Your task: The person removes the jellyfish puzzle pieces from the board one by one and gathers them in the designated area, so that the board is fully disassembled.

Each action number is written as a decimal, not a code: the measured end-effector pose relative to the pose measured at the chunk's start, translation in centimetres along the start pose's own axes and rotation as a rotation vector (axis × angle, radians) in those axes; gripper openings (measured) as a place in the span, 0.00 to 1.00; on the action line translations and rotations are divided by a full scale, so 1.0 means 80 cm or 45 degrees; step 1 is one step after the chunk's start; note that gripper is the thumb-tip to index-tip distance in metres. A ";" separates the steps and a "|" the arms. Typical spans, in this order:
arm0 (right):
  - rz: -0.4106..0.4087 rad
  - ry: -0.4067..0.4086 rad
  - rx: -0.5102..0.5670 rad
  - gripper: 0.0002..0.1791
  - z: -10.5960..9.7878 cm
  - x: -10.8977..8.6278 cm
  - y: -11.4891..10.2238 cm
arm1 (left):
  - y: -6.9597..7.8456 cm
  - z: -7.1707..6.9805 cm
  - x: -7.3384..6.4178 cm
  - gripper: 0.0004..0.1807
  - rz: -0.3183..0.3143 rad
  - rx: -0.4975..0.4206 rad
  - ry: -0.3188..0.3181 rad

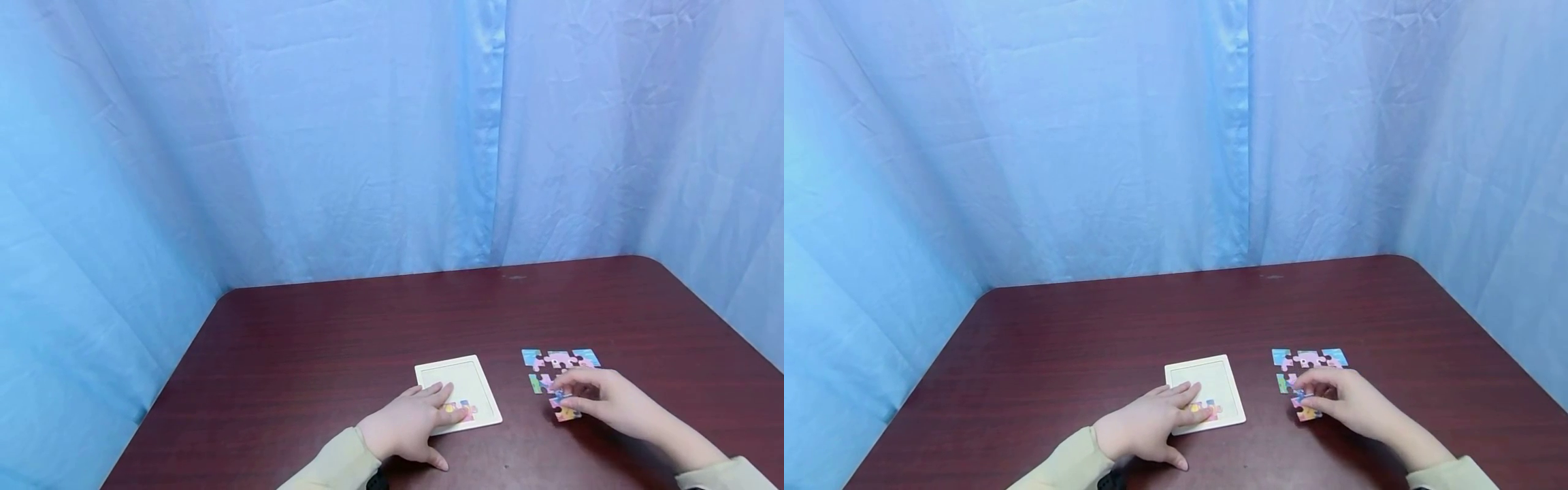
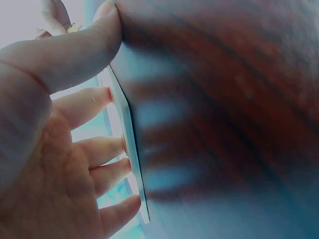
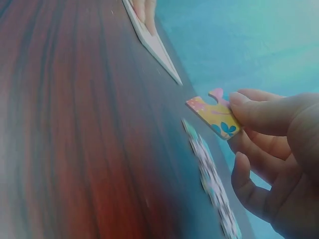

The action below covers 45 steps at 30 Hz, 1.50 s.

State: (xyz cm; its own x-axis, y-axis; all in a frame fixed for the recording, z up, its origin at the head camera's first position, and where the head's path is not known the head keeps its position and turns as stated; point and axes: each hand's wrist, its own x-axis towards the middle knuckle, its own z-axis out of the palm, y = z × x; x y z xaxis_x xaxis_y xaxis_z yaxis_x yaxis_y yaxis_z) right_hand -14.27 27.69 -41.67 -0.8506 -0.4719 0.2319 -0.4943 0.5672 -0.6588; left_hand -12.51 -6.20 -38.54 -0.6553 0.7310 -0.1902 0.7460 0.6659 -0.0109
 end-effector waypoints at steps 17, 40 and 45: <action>0.114 0.012 -0.082 0.09 -0.044 -0.053 0.051 | 0.000 0.000 0.001 0.44 0.005 0.034 0.007; 0.194 -0.036 -0.350 0.11 -0.045 -0.047 0.057 | -0.001 0.003 0.002 0.44 -0.001 0.016 -0.001; 0.181 -0.020 -0.345 0.11 -0.043 -0.047 0.058 | -0.001 0.002 0.002 0.44 0.000 0.013 -0.003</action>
State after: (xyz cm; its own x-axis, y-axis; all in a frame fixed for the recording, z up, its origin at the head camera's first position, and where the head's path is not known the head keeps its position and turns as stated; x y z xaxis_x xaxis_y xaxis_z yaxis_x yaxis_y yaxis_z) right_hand -14.00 34.40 -43.14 -0.9128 -0.3843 0.1384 -0.4023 0.7868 -0.4682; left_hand -12.68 -6.18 -38.71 -0.6549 0.7307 -0.1928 0.7473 0.6642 -0.0211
